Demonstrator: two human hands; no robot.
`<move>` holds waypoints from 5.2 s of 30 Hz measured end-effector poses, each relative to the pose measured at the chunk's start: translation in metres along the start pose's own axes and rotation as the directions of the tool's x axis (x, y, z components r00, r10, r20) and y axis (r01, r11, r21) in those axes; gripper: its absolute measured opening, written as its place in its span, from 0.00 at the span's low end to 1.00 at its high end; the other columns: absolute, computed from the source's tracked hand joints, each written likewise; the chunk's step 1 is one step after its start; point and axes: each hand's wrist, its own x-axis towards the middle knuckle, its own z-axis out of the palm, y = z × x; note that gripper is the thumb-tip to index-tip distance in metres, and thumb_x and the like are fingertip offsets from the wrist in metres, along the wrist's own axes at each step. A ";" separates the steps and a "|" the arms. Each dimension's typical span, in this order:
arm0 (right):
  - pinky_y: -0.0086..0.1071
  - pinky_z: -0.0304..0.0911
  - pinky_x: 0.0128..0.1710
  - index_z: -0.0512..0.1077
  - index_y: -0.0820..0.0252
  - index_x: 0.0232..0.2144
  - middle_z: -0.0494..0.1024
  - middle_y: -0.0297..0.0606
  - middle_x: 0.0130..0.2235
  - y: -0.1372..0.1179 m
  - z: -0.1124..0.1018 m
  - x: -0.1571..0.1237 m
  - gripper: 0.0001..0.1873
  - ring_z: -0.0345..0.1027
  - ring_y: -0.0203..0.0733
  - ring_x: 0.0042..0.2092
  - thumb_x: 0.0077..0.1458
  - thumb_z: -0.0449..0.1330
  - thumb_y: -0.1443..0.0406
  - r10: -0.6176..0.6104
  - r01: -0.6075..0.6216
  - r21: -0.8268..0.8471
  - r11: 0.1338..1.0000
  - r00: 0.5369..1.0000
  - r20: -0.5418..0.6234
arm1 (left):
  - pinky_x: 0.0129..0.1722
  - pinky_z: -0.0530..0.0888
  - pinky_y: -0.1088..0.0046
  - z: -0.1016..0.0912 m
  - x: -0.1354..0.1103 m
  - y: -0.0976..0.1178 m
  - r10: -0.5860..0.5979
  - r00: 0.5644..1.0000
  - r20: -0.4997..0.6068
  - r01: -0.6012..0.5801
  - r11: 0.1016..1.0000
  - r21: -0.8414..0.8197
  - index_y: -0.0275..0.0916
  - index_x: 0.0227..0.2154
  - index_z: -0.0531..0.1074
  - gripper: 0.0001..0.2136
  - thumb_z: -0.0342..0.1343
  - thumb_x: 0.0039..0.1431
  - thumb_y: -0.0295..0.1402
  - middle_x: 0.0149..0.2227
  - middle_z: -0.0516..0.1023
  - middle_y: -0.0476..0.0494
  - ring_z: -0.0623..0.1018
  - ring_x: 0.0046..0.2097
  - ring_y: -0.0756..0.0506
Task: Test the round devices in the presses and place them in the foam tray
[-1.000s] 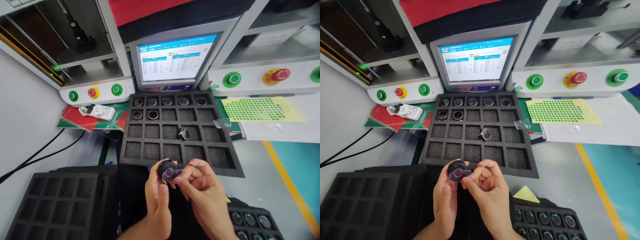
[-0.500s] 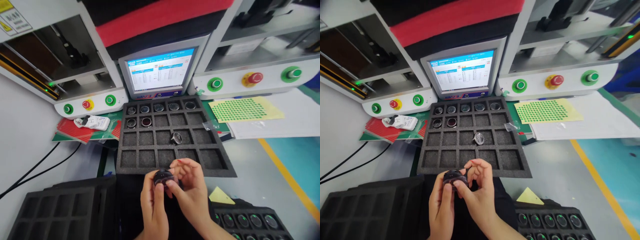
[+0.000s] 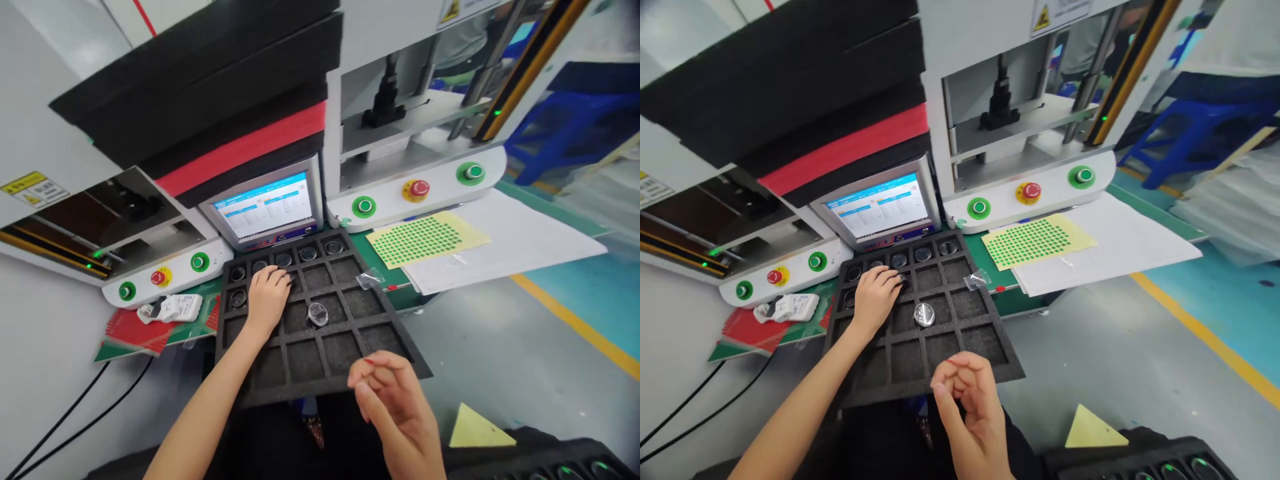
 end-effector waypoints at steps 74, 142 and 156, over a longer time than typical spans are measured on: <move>0.27 0.76 0.38 0.72 0.51 0.41 0.79 0.34 0.35 -0.018 0.026 -0.005 0.16 0.77 0.37 0.35 0.52 0.65 0.73 -0.115 0.147 -0.091 0.985 0.949 0.295 | 0.41 0.78 0.70 -0.043 -0.165 0.101 -0.576 0.761 0.297 0.325 -0.057 -0.944 0.41 0.37 0.73 0.06 0.60 0.60 0.36 0.37 0.81 0.45 0.81 0.37 0.46; 0.27 0.71 0.29 0.78 0.54 0.32 0.80 0.33 0.26 -0.030 0.010 0.003 0.13 0.74 0.37 0.28 0.47 0.68 0.76 -0.138 0.174 -0.064 0.983 0.916 0.378 | 0.29 0.72 0.82 -0.055 -0.159 0.094 -0.368 0.922 0.121 0.272 0.391 -0.879 0.48 0.38 0.80 0.07 0.62 0.57 0.33 0.29 0.79 0.49 0.77 0.30 0.51; 0.31 0.71 0.36 0.65 0.55 0.39 0.73 0.34 0.33 -0.015 0.018 -0.008 0.17 0.70 0.37 0.36 0.55 0.54 0.82 -0.435 0.462 -0.039 0.886 0.857 0.277 | 0.39 0.76 0.84 -0.038 -0.156 0.120 -0.549 0.836 0.001 0.228 0.346 -0.910 0.47 0.39 0.80 0.09 0.61 0.57 0.28 0.35 0.81 0.50 0.80 0.37 0.51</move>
